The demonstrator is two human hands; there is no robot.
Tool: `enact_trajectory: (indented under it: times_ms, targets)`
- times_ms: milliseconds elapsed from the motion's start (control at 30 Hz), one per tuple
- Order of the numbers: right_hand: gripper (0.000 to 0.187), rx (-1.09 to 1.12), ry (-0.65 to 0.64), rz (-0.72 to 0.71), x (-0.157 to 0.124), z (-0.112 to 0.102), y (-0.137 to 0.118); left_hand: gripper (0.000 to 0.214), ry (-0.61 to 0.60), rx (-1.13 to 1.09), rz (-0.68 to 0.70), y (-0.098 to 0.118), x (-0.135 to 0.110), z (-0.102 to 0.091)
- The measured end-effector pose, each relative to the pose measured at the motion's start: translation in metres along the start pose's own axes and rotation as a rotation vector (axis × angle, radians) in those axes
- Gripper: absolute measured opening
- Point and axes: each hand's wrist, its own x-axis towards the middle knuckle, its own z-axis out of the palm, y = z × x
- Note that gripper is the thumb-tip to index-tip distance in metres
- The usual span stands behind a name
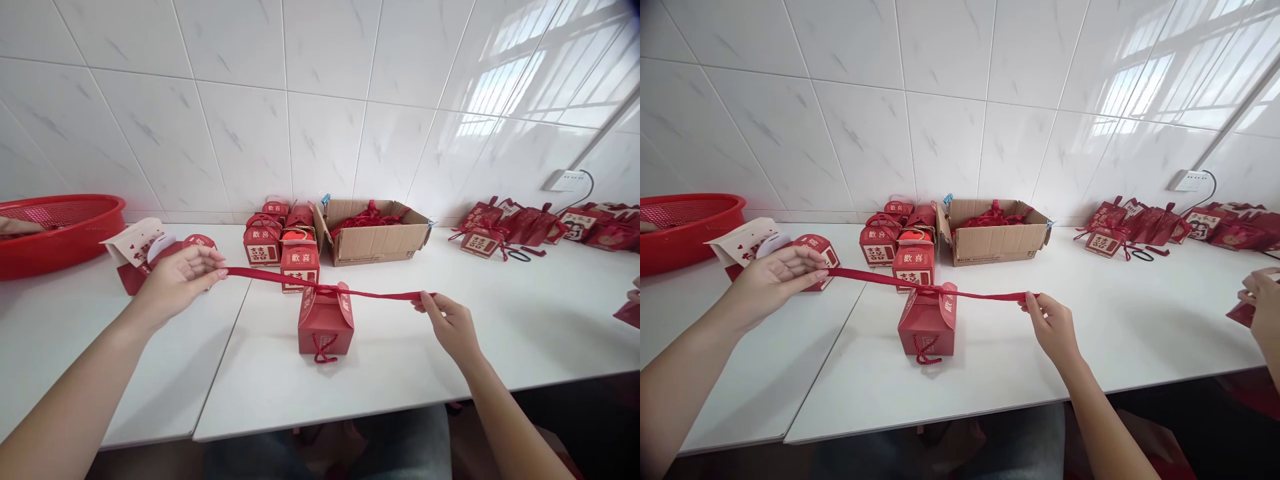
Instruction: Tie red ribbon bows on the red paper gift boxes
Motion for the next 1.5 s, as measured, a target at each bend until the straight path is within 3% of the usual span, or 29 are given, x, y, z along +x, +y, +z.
enact_trajectory:
  times_ms: [200,333,467,633,1067,1500]
  targets:
    - [0.045,-0.005,-0.016,0.086,-0.006,0.001,0.011,0.031,0.042,-0.026,-0.067,-0.011,-0.006,0.000]
    - [0.045,-0.012,-0.043,0.117,-0.009,0.003,0.019,0.026,-0.030,-0.016,-0.063,-0.011,-0.014,-0.001]
    - [0.047,-0.024,-0.037,0.147,-0.011,0.004,0.027,0.038,0.060,0.029,-0.076,-0.033,-0.006,-0.003]
    - [0.049,-0.039,-0.028,0.186,-0.012,0.004,0.036,0.047,0.038,0.086,-0.097,-0.054,0.002,-0.006]
    - [0.048,-0.076,-0.005,0.243,-0.017,-0.001,0.049,0.043,0.010,0.112,-0.132,-0.059,-0.003,-0.002]
    - [0.048,-0.044,0.082,0.300,-0.023,-0.008,0.050,0.042,0.079,0.136,-0.193,-0.056,-0.005,0.005]
